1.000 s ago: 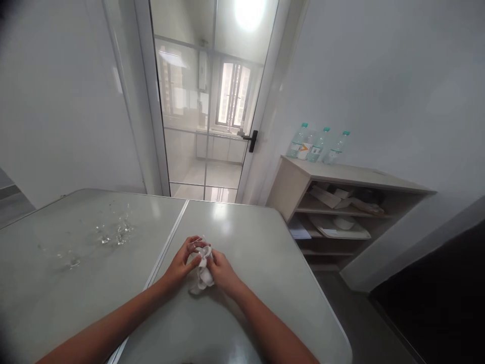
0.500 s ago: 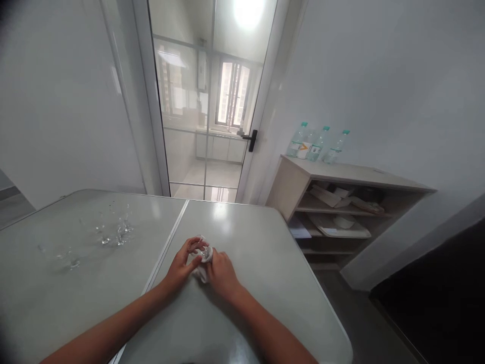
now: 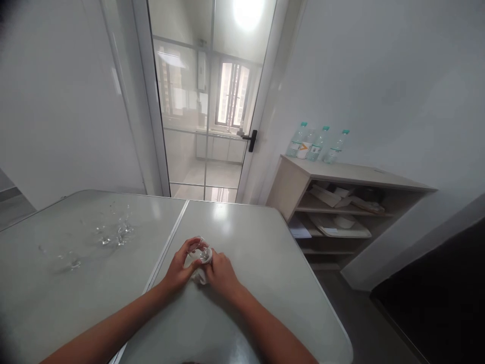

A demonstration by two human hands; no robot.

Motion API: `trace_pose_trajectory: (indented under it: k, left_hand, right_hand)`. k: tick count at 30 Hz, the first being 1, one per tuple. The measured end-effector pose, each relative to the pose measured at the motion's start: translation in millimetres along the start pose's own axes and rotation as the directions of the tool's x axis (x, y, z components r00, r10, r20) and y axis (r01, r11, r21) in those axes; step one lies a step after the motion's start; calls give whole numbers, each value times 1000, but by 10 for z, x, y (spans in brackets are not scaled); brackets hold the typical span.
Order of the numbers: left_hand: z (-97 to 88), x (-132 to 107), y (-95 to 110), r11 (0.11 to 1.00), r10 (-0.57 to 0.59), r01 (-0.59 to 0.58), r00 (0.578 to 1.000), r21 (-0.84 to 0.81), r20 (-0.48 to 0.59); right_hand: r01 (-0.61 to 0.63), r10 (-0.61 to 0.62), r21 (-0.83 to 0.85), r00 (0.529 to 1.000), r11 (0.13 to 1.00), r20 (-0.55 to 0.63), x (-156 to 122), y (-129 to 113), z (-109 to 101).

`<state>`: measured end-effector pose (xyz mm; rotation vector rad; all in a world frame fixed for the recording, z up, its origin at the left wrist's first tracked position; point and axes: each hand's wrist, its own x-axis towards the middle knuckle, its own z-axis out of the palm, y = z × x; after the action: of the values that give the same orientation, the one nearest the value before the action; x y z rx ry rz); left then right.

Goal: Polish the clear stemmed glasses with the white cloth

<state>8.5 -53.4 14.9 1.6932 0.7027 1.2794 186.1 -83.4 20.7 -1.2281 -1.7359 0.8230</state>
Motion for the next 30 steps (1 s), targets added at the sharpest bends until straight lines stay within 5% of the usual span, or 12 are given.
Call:
trace_pose_trajectory:
  k: [2, 5, 8, 10, 13, 15, 18, 22, 24, 30]
  left_hand:
    - [-20, 20, -10, 995, -41, 44, 998, -85, 38]
    - [-48, 66, -21, 954, -110, 146, 983, -262, 148]
    - [-46, 88, 4, 932, -117, 173, 976, -320, 185]
    - [-34, 82, 37, 951, -94, 134, 984, -277, 151]
    - [-24, 61, 78, 989, -61, 68, 996, -131, 61]
    - [-26, 50, 82, 996, -49, 50, 999, -67, 17]
    - [-37, 51, 47, 992, -48, 52, 998, -116, 37]
    - [-31, 69, -3, 933, -105, 153, 981, -326, 161]
    - [-19, 75, 3, 904, -133, 196, 973, -381, 187]
    - [-24, 68, 47, 982, -66, 73, 997, -174, 48]
  right_hand:
    - [-59, 37, 179, 992, 982, 123, -5, 10, -34]
    - [-321, 135, 493, 917, 808, 377, -24, 29, -78]
    - [-436, 155, 562, 865, 703, 477, -38, 37, -84]
    - [-348, 133, 522, 904, 779, 406, -33, 36, -67]
    - [-85, 52, 270, 991, 959, 124, -8, 36, -37]
    - [15, -17, 118, 1000, 993, 9, 5, 42, -31]
    - [-67, 31, 284, 991, 956, 128, 3, 51, -49]
    - [-376, 144, 593, 905, 712, 400, -26, 49, -84]
    - [-411, 141, 603, 885, 684, 443, -33, 51, -88]
    - [-5, -4, 217, 999, 976, 38, -3, 81, -29]
